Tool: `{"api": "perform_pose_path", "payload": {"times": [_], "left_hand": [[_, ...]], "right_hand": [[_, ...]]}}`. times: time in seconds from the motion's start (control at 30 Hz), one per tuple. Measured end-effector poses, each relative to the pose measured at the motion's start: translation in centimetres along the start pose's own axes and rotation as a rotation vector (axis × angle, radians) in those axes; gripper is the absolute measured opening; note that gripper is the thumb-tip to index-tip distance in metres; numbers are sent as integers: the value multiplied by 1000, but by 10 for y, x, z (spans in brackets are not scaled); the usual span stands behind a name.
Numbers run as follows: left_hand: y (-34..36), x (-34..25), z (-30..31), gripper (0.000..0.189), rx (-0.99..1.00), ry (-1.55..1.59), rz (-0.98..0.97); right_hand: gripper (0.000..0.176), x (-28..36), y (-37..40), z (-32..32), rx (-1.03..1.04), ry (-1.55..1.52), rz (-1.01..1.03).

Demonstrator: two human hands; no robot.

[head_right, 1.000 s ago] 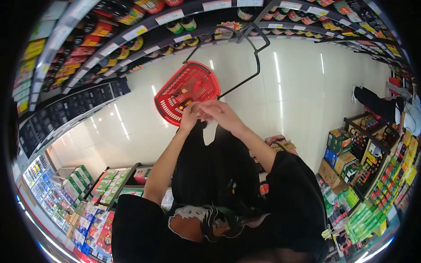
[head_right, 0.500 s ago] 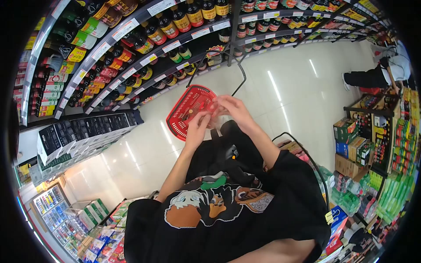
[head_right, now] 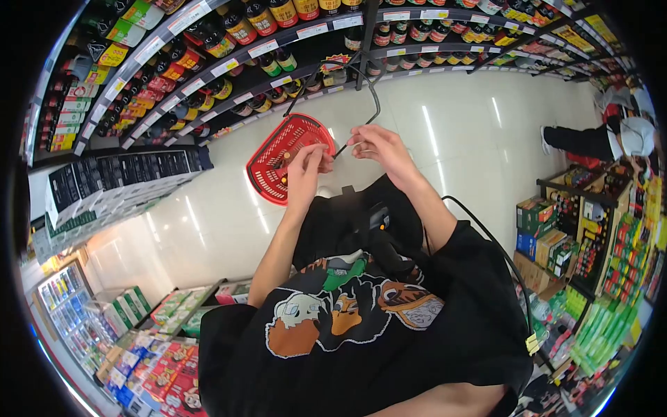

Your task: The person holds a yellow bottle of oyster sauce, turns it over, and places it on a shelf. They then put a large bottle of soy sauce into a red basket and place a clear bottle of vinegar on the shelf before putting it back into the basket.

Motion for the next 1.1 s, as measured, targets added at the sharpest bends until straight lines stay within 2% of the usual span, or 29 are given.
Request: {"api": "perform_pose_path", "payload": {"times": [0.13, 0.4, 0.57, 0.73, 0.83, 0.9, 0.93, 1.0, 1.1], "left_hand": [[-35, 17, -57, 27, -16, 7, 32], [-138, 40, -220, 29, 16, 6, 57], [-188, 27, -296, 29, 68, -71, 78], [-235, 12, -309, 25, 41, -266, 56], [-273, -3, -292, 24, -39, -373, 23], [-301, -15, -275, 25, -127, -636, -35], [-321, -17, -263, 25, -129, -638, -35], [-351, -38, -253, 27, -149, -841, -287], [-400, -51, -235, 37, -219, -680, -196]], "right_hand": [[30, 39, 6, 45, 46, 23, -16], [30, 129, 58, 210, 55, 63, 58], [34, 157, 72, 309, -6, 85, 27], [35, 191, 34, 364, 43, 89, 81], [40, 216, 6, 394, 77, 173, 67], [45, 235, -19, 415, 111, 230, 64], [48, 242, -29, 429, 113, 274, 59], [52, 250, -38, 447, 109, 312, 21], [52, 279, -61, 466, 65, 415, 32]]}}
Point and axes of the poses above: each hand's wrist, its own y-axis away from the middle knuckle, its own z-axis out of the back of the hand, x = y × z, the point moved 7 cm from there along -y, towards the middle knuckle, and after that the axes turned 13 degrees about x, right-handed, at the moved point
